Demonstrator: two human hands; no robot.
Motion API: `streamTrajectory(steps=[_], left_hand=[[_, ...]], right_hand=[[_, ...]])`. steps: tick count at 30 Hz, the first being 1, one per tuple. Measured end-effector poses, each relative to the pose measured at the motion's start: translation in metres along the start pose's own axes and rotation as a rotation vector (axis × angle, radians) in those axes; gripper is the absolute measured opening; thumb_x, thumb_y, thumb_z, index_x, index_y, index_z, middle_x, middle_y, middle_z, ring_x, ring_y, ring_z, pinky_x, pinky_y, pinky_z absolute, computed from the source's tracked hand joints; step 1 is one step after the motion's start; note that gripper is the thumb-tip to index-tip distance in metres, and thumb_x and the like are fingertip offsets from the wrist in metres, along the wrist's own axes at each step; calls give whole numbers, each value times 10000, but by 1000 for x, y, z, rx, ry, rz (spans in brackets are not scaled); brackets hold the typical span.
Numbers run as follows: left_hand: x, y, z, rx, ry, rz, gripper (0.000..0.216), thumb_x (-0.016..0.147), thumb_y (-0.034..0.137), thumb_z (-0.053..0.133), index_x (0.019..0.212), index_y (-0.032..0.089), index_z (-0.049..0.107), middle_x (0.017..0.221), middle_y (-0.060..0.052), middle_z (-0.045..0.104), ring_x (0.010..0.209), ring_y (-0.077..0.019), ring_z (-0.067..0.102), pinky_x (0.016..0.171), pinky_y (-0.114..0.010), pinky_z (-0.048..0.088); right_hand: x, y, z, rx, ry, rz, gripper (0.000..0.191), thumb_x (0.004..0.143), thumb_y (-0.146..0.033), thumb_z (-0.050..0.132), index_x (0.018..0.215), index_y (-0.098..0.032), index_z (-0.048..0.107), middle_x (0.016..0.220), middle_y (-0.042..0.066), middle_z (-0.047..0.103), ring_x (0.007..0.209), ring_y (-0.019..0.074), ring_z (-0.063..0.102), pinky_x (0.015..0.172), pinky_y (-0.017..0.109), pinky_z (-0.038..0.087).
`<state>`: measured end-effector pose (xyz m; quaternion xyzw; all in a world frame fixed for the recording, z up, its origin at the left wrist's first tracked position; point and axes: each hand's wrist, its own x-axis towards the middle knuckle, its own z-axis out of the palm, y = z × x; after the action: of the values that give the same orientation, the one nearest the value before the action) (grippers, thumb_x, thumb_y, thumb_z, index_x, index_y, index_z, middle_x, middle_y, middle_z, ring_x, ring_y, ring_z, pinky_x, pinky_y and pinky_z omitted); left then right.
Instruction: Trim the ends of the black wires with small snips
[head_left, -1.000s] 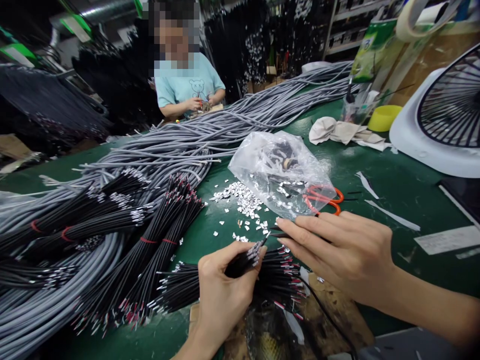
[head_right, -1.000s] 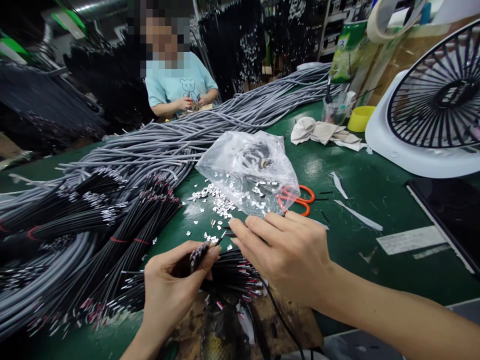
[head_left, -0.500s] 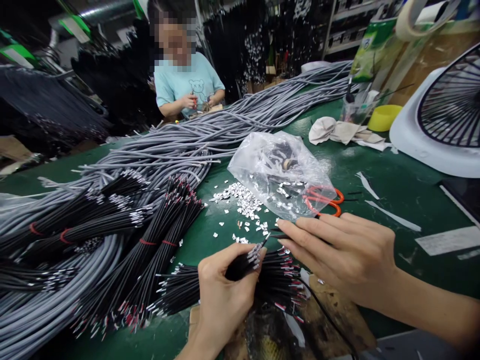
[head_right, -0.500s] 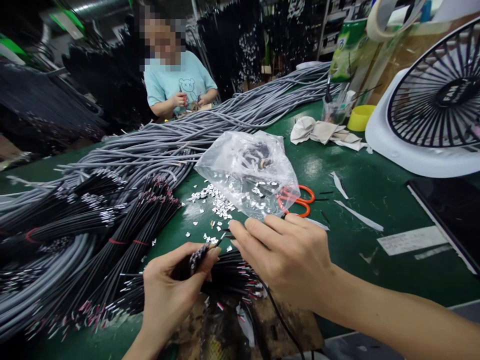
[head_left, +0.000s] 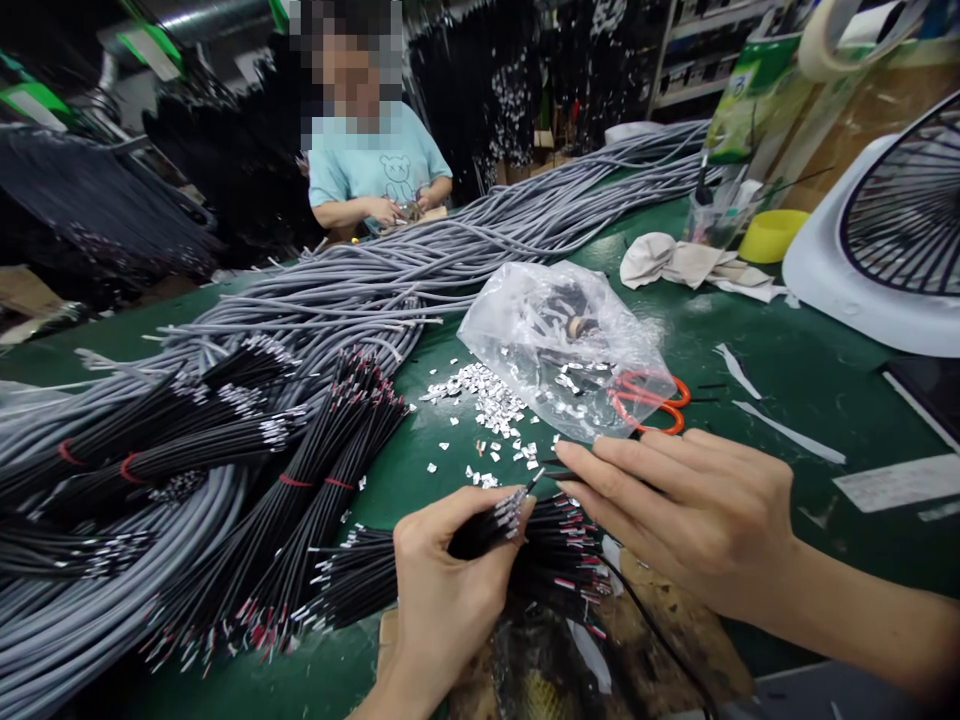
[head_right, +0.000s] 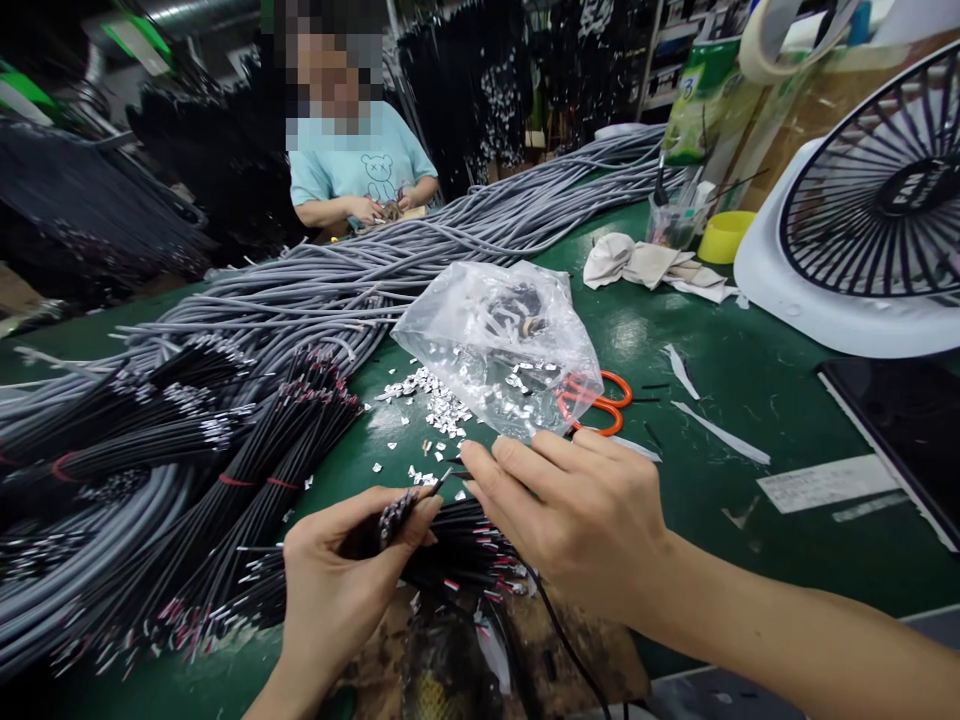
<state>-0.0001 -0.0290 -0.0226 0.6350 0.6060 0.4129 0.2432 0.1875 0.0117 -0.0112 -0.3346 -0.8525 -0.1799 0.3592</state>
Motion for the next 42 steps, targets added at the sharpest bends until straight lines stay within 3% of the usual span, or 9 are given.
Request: streamTrajectory(steps=[19, 28, 36, 40, 42], left_hand=[[1, 2, 0, 32, -28, 26, 55, 719, 206, 634, 678, 190, 666, 509, 45, 584, 470, -86, 505, 478, -182, 409], [1, 1, -1, 68, -32, 63, 59, 734, 199, 615, 706, 185, 665, 539, 31, 577, 487, -96, 489, 502, -200, 403], [1, 1, -1, 76, -88, 99, 61, 750, 170, 591, 719, 178, 643, 597, 24, 583, 535, -96, 481, 516, -195, 374], [4, 6, -2, 90, -96, 121, 123, 771, 172, 560, 653, 158, 592, 564, 20, 539, 523, -98, 457, 496, -200, 343], [4, 6, -3, 86, -124, 125, 135, 774, 161, 546, 643, 157, 580, 560, 19, 535, 521, -99, 461, 495, -204, 339]], right_hand=[[0, -3, 2, 29, 13, -18, 215, 773, -246, 631, 981, -196, 647, 785, -24, 689, 603, 87, 552, 566, 249, 359], [-3, -4, 4, 24, -65, -56, 193, 817, -249, 577, 979, -162, 639, 773, -11, 674, 623, 87, 556, 550, 252, 344], [-3, -4, 5, 110, -130, 21, 181, 868, -251, 491, 898, -166, 648, 655, -12, 620, 575, 89, 519, 537, 244, 325], [0, 2, 5, 242, -172, 147, 219, 848, -300, 508, 1001, -182, 610, 784, 8, 608, 579, 85, 495, 498, 222, 300], [0, 5, 5, 308, -207, 140, 210, 829, -230, 498, 1009, -194, 601, 848, 22, 589, 592, 87, 484, 484, 216, 277]])
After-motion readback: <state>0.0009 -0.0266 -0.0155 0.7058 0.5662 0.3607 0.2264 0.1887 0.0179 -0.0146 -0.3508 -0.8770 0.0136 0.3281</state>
